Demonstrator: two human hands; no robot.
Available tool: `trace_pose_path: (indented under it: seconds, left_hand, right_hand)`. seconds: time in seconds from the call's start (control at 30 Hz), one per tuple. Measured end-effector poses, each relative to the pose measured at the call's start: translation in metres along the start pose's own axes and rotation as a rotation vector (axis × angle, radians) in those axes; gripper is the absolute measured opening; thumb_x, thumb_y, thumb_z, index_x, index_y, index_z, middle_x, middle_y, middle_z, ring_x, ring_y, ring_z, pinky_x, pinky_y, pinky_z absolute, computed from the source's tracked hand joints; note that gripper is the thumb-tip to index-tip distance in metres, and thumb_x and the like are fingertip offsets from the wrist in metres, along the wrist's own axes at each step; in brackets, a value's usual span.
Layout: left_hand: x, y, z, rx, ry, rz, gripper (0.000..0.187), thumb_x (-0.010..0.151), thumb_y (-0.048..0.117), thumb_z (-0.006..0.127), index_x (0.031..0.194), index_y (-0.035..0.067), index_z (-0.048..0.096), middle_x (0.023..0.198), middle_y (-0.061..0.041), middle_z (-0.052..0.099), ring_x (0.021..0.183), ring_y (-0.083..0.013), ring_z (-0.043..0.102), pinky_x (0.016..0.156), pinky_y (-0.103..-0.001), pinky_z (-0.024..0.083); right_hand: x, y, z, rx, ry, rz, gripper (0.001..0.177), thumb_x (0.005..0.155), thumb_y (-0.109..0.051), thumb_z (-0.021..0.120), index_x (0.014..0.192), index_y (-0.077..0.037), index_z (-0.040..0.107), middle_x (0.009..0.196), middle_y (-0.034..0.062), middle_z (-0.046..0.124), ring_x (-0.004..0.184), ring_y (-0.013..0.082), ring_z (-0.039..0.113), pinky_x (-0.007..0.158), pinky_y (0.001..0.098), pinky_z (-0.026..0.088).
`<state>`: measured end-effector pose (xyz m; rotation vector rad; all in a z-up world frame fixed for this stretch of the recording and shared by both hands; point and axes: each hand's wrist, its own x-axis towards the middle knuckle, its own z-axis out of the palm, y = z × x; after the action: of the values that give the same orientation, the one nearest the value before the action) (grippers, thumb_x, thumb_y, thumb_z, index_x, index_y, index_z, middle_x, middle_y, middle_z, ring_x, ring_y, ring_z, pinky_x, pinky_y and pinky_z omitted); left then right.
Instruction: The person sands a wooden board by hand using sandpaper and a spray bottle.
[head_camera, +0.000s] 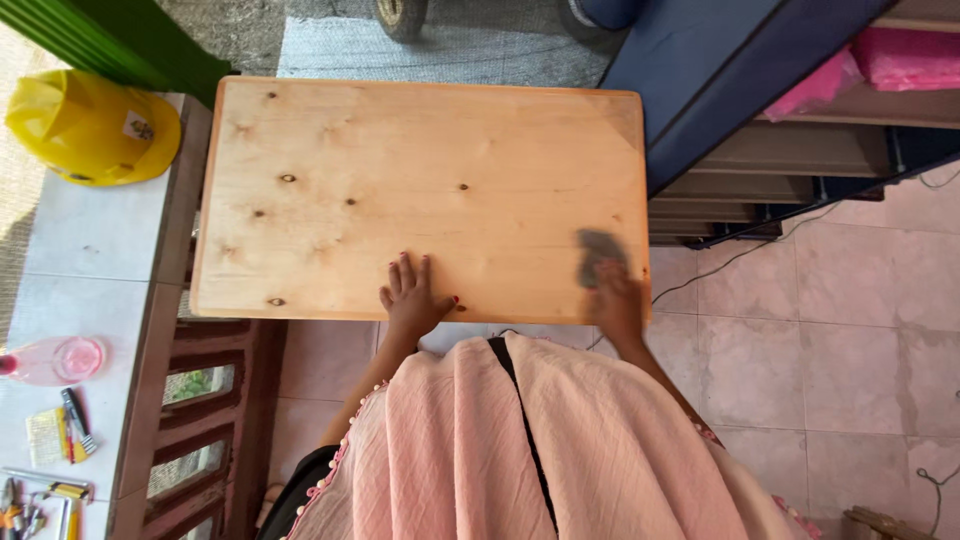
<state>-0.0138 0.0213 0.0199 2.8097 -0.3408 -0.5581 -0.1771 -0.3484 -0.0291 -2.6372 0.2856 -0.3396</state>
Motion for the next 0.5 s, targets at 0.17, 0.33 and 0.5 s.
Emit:
trace_pose_path:
  seconds: [0.17,0.33,0.5]
  left_hand:
    - [-0.007,-0.067,-0.009,-0.173,0.358,0.149,0.076,0.082,0.043,0.077,0.147,0.014,0.052,0.161,-0.022,0.035,0.148,-0.0425,0.031,0.116,-0.059,0.027]
    - [0.002,-0.146,-0.038,-0.185,0.551,0.097,0.069,0.084,0.037,0.074,0.146,0.012,0.056,0.157,-0.022,0.044,0.144,-0.0433,0.040,0.116,-0.057,0.032]
    - [0.031,-0.211,-0.070,-0.119,0.612,0.049,0.070,0.083,0.038,0.075,0.145,0.011,0.056,0.156,-0.022,0.045,0.144,-0.0435,0.040,0.115,-0.057,0.031]
  right_hand:
    - [-0.005,-0.006,0.015,-0.351,0.013,0.530,0.063,0.101,-0.038,0.051,0.154,-0.005,0.045,0.167,0.0168,0.031,0.155,0.0344,0.026,0.118,0.0675,0.023]
    - [0.036,-0.096,0.095,-0.285,0.071,0.281,0.064,0.098,-0.031,0.057,0.153,0.000,0.044,0.164,0.0235,0.035,0.152,0.0434,0.030,0.118,0.0626,0.024]
    - [0.069,-0.239,0.149,-0.140,-0.150,-0.163,0.057,0.093,-0.023,0.061,0.145,-0.002,0.051,0.158,0.0226,0.041,0.148,0.0414,0.035,0.119,0.0602,0.028]
